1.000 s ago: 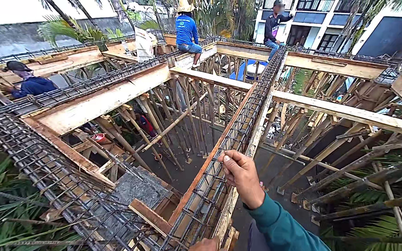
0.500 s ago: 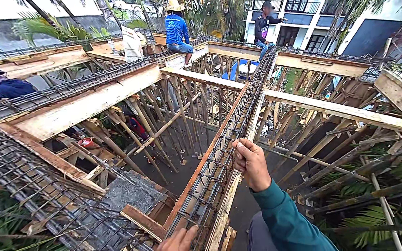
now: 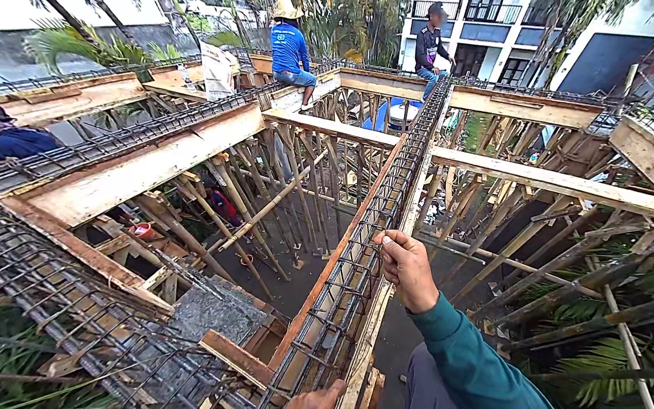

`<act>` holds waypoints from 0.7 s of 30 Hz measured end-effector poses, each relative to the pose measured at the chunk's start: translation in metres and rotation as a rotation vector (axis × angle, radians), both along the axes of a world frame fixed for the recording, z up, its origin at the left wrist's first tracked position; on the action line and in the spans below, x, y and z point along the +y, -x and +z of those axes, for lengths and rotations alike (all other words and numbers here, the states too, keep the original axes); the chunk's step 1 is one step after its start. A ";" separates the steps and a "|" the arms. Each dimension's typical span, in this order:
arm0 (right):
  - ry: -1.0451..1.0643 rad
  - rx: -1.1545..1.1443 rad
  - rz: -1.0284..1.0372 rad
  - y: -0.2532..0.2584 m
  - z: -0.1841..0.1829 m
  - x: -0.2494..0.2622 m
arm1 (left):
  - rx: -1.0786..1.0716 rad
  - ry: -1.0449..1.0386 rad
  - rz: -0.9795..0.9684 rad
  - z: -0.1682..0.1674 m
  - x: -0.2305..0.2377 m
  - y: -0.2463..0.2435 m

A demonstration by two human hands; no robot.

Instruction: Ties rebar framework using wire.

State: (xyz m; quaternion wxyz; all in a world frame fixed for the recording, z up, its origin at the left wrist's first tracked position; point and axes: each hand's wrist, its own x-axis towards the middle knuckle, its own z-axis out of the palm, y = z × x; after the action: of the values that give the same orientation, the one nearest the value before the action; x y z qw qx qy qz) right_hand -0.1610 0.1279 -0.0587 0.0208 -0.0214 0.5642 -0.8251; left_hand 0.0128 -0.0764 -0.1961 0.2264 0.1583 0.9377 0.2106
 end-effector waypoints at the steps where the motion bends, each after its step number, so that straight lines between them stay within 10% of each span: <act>1: 0.002 -0.003 0.004 -0.001 0.001 0.000 | 0.081 0.031 -0.043 0.000 0.001 -0.002; 5: 0.008 0.024 -0.015 -0.002 0.002 0.002 | 0.528 -0.102 -0.054 -0.029 -0.004 -0.007; 9: -0.016 0.079 -0.098 0.006 0.004 0.018 | 0.158 -0.327 0.215 -0.027 -0.012 -0.004; 15: -0.234 0.174 0.078 -0.024 0.004 0.023 | -0.035 0.033 -0.143 -0.010 0.015 -0.011; 21: -0.311 0.420 0.188 -0.024 0.015 0.038 | -0.294 -0.303 0.167 -0.021 -0.001 -0.014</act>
State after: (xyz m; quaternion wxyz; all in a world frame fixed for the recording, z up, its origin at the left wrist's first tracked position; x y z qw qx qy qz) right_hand -0.1370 0.1663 -0.0439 -0.0169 -0.2408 0.6715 -0.7006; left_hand 0.0268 -0.0779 -0.2174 0.3162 0.0800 0.8621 0.3878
